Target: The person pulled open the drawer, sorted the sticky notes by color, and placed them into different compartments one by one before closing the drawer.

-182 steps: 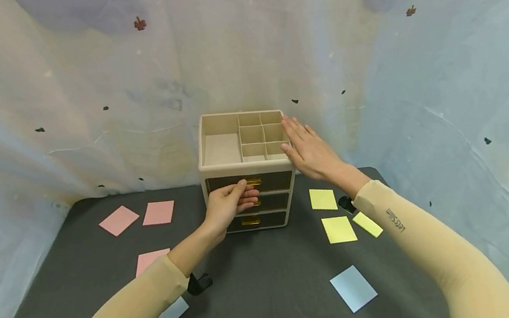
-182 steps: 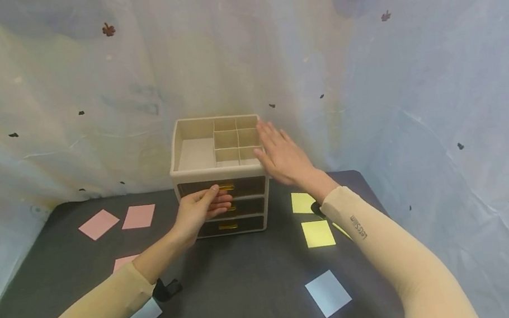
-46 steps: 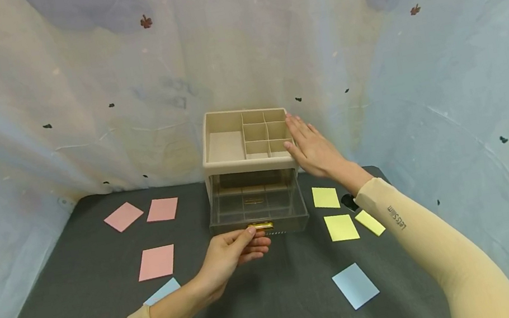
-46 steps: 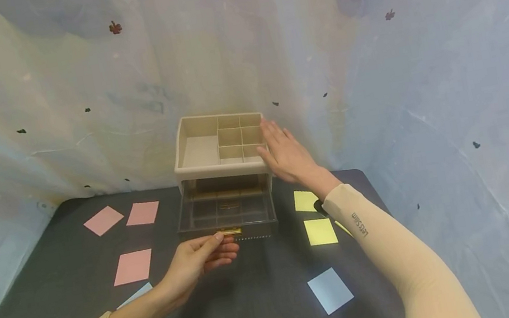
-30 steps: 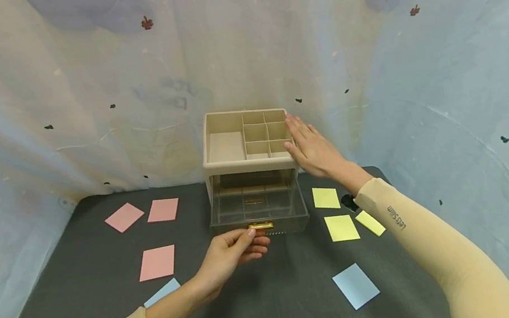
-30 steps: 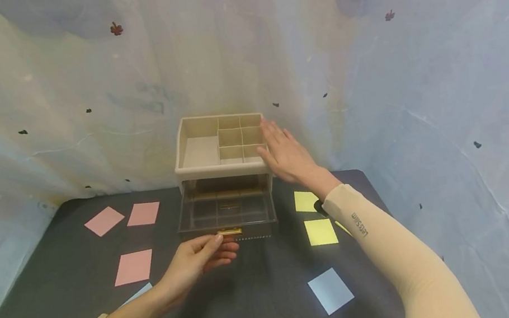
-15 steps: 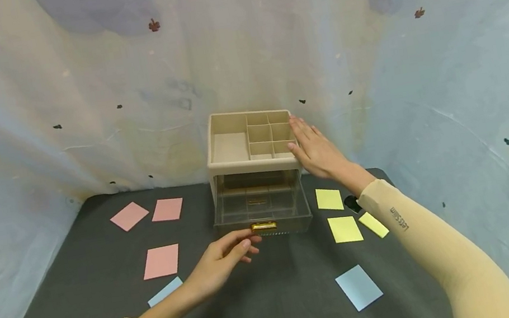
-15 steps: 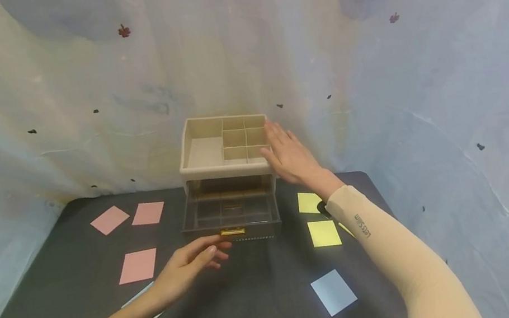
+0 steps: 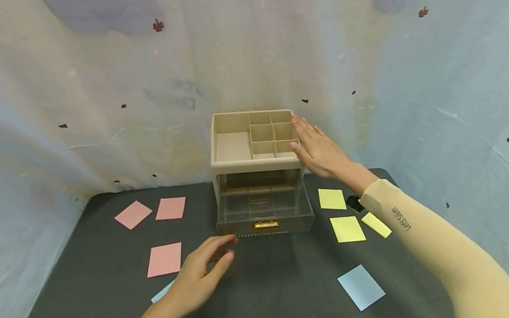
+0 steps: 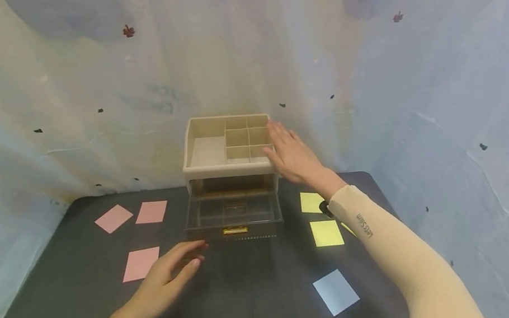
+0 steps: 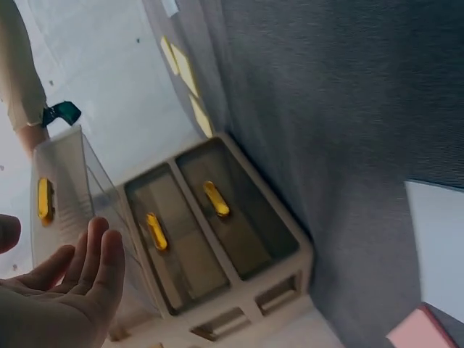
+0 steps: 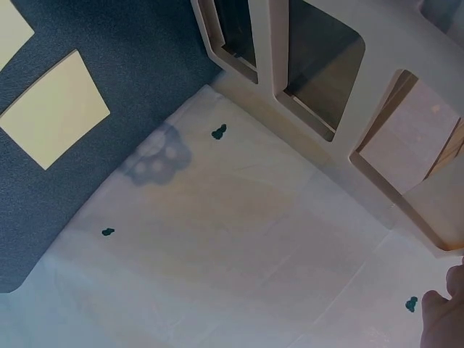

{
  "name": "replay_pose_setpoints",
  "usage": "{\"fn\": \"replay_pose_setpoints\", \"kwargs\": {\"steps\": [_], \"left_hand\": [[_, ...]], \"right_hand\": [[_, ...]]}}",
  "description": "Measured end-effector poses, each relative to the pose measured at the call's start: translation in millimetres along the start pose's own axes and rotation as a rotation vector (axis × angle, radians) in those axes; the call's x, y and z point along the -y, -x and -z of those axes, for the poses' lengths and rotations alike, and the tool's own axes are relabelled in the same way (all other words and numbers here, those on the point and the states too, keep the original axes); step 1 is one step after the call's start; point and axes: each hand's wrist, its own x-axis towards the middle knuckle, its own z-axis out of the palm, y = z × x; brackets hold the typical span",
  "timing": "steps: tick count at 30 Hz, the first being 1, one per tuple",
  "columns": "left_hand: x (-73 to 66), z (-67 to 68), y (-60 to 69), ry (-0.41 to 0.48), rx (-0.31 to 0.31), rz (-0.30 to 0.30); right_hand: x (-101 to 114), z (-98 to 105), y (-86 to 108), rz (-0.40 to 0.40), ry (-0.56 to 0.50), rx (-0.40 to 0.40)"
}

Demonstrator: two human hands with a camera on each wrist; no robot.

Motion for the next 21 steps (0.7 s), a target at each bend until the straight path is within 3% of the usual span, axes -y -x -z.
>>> {"fn": "replay_pose_setpoints", "kwargs": {"steps": [13,21], "left_hand": [[28.2,16.9,32.3,-0.173,-0.070,0.017],[39.6,26.9,51.3,-0.341,-0.098,0.029]], "right_hand": [[0.7,1.3,0.4,0.004,-0.022,-0.010],[0.8,0.3,0.6,0.004,-0.016,-0.006]]}}
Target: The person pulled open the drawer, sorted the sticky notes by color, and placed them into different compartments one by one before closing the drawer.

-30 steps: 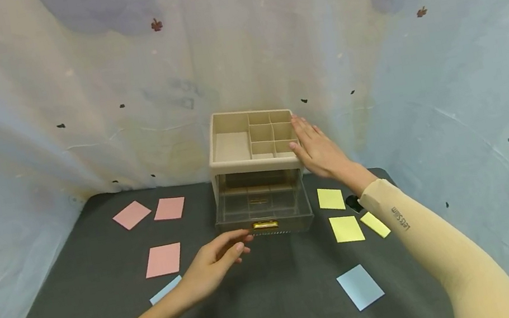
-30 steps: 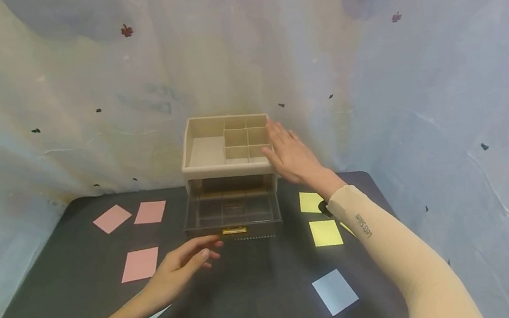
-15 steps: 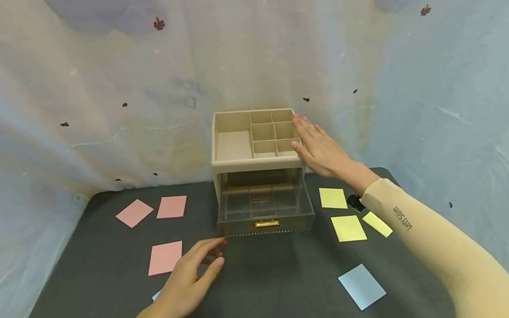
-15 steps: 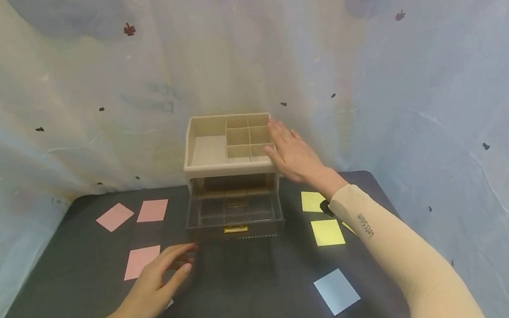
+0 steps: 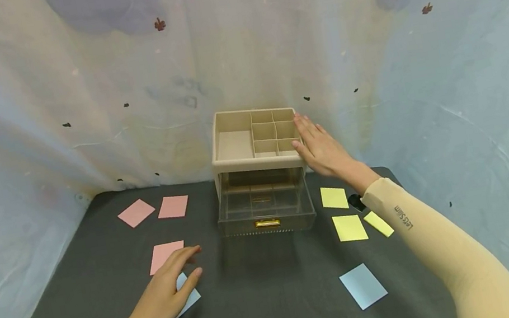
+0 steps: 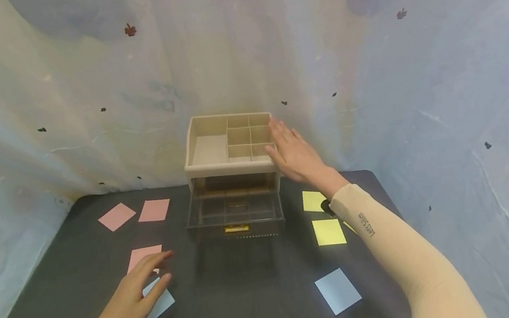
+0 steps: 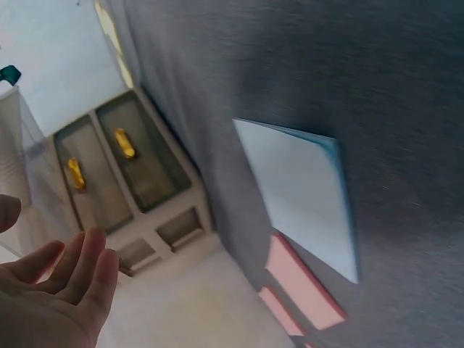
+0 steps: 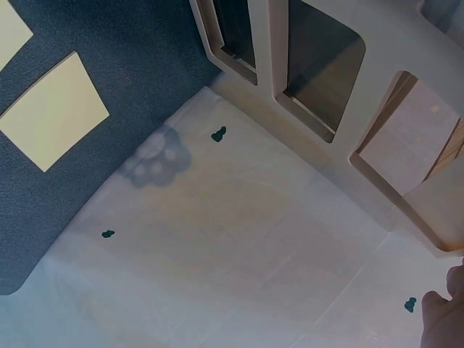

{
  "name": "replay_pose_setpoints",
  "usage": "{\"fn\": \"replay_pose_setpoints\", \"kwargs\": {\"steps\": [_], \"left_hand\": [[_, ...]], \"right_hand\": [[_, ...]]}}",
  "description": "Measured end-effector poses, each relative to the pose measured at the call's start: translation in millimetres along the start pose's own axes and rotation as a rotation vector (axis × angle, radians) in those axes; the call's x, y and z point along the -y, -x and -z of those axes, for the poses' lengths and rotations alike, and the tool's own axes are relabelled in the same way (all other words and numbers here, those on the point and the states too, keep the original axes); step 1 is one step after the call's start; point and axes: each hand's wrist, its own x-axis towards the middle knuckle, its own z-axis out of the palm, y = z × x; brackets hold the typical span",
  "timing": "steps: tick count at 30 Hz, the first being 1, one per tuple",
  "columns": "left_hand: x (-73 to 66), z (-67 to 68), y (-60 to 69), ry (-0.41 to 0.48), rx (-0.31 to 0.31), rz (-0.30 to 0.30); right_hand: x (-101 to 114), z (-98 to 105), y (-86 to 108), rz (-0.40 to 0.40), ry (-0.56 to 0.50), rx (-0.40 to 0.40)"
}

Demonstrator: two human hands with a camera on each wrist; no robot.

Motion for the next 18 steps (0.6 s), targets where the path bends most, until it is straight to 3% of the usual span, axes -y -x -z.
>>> {"fn": "replay_pose_setpoints", "kwargs": {"steps": [7,18], "left_hand": [[14.4,2.3,13.1,-0.130,-0.016,0.015],[43.7,2.1,27.0,-0.284,-0.045,-0.015]], "right_hand": [[0.2,-0.5,-0.7,-0.004,-0.007,0.000],[-0.7,-0.9,-0.6,-0.001,-0.013,-0.009]]}}
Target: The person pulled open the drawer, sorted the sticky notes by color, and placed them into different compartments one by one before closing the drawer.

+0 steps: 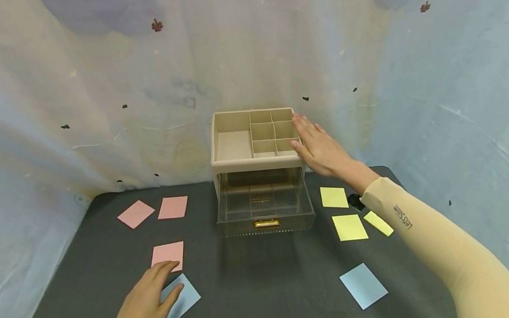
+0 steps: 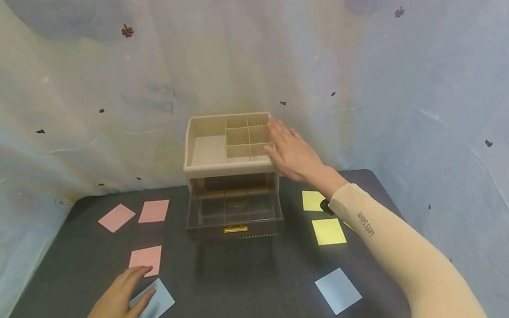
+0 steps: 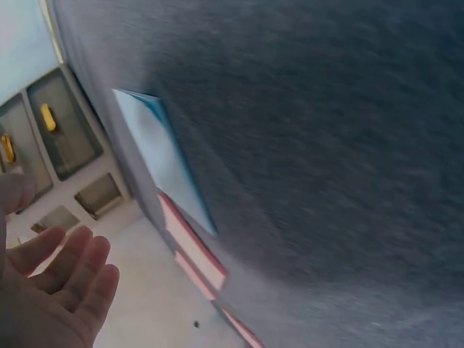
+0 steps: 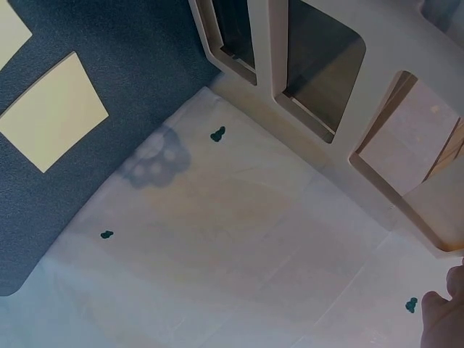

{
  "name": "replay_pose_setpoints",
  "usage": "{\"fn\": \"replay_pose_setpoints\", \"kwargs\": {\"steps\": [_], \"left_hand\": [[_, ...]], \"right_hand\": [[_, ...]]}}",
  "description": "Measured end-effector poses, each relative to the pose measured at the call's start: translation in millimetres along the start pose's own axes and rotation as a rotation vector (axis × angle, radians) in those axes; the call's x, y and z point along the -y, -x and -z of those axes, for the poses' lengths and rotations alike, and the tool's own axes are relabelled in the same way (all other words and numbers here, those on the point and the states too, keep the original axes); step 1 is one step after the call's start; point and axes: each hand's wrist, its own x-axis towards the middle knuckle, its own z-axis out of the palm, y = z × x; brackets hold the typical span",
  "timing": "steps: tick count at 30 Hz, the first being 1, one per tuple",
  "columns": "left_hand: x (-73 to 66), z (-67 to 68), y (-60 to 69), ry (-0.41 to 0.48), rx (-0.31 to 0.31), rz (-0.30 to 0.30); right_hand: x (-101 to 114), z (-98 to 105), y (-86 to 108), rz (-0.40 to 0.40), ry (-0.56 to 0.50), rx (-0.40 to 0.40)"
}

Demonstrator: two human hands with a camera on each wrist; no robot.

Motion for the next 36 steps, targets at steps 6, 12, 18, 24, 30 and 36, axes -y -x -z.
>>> {"fn": "replay_pose_setpoints", "kwargs": {"steps": [6,12,18,24,30,36], "left_hand": [[12.1,-1.6,3.8,-0.036,-0.013,-0.028],[19.5,-3.1,5.9,-0.055,0.027,-0.015],[27.1,-4.2,8.4,-0.049,0.118,0.034],[30.5,-5.0,11.5,-0.023,0.212,0.107],[30.7,-6.0,13.3,-0.024,0.235,0.106],[31.1,-8.7,14.0,-0.033,0.258,0.111]], "right_hand": [[1.2,1.8,1.8,0.001,0.000,-0.001],[0.5,1.9,0.9,0.008,0.008,-0.004],[0.1,1.4,0.7,0.010,0.005,-0.005],[-0.9,0.1,0.5,0.001,0.002,-0.007],[-0.3,0.3,1.1,0.001,0.007,-0.001],[1.2,1.5,1.4,0.002,0.011,0.007]]}}
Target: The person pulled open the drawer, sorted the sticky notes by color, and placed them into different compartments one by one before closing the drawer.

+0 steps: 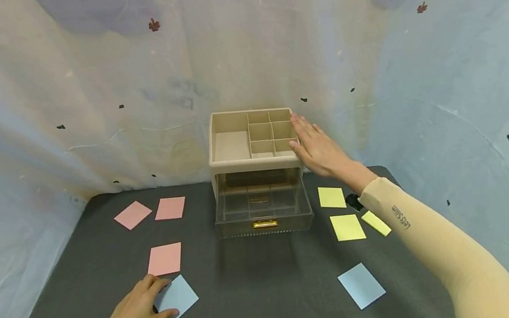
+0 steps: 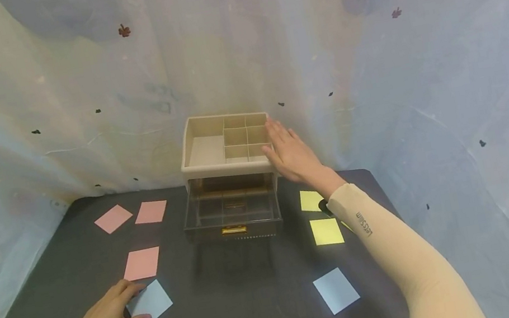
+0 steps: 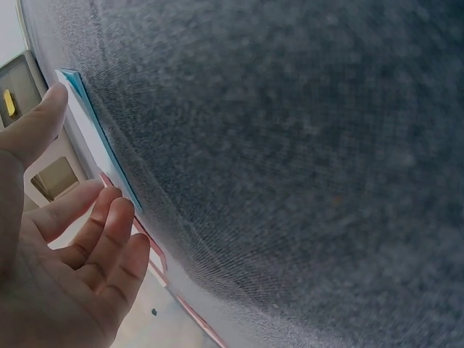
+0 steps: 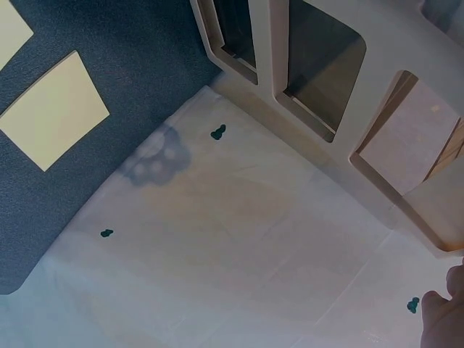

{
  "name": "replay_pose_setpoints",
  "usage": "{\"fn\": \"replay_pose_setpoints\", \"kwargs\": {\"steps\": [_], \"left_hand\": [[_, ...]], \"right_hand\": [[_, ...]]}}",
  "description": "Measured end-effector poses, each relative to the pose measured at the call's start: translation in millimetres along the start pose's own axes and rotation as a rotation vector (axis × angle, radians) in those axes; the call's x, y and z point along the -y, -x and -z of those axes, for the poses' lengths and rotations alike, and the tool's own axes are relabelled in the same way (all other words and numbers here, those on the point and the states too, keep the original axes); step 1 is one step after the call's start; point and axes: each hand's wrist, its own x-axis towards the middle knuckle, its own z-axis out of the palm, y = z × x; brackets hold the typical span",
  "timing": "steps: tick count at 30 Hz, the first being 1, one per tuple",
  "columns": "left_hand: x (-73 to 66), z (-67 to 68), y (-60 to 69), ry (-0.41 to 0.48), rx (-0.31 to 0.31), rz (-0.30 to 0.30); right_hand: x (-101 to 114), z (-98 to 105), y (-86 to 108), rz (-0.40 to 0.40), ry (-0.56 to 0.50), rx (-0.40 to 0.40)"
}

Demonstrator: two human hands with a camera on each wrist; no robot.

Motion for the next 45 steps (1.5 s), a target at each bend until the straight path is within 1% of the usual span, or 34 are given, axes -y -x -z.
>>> {"fn": "replay_pose_setpoints", "kwargs": {"steps": [4,13,18,22,26,33,40,45], "left_hand": [[0.7,-2.1,0.0,-0.004,0.010,0.004],[-0.9,-4.3,1.7,0.007,0.010,0.015],[-2.1,-6.5,2.0,0.002,0.013,0.023],[-3.4,-6.7,1.8,0.019,0.020,0.029],[-4.9,-5.8,1.4,0.038,0.025,0.046],[-4.2,-4.2,0.0,0.036,0.023,0.107],[-4.4,-2.8,-1.0,0.039,0.031,0.124],[-6.0,-2.9,-2.9,0.057,0.028,0.146]], "right_hand": [[-0.2,-0.5,-0.7,-0.004,0.005,0.001],[2.3,0.9,-0.3,-0.007,-0.001,0.004],[-0.1,-0.9,-1.2,-0.002,0.004,-0.001],[-1.4,-1.8,-1.7,0.000,-0.001,-0.005],[-1.2,-1.8,-1.2,0.000,-0.003,-0.008],[-1.0,-1.4,-1.2,-0.002,-0.010,-0.013],[-0.4,-1.2,-0.7,-0.006,-0.006,-0.006],[-0.4,-1.4,-0.9,-0.007,-0.005,-0.005]]}}
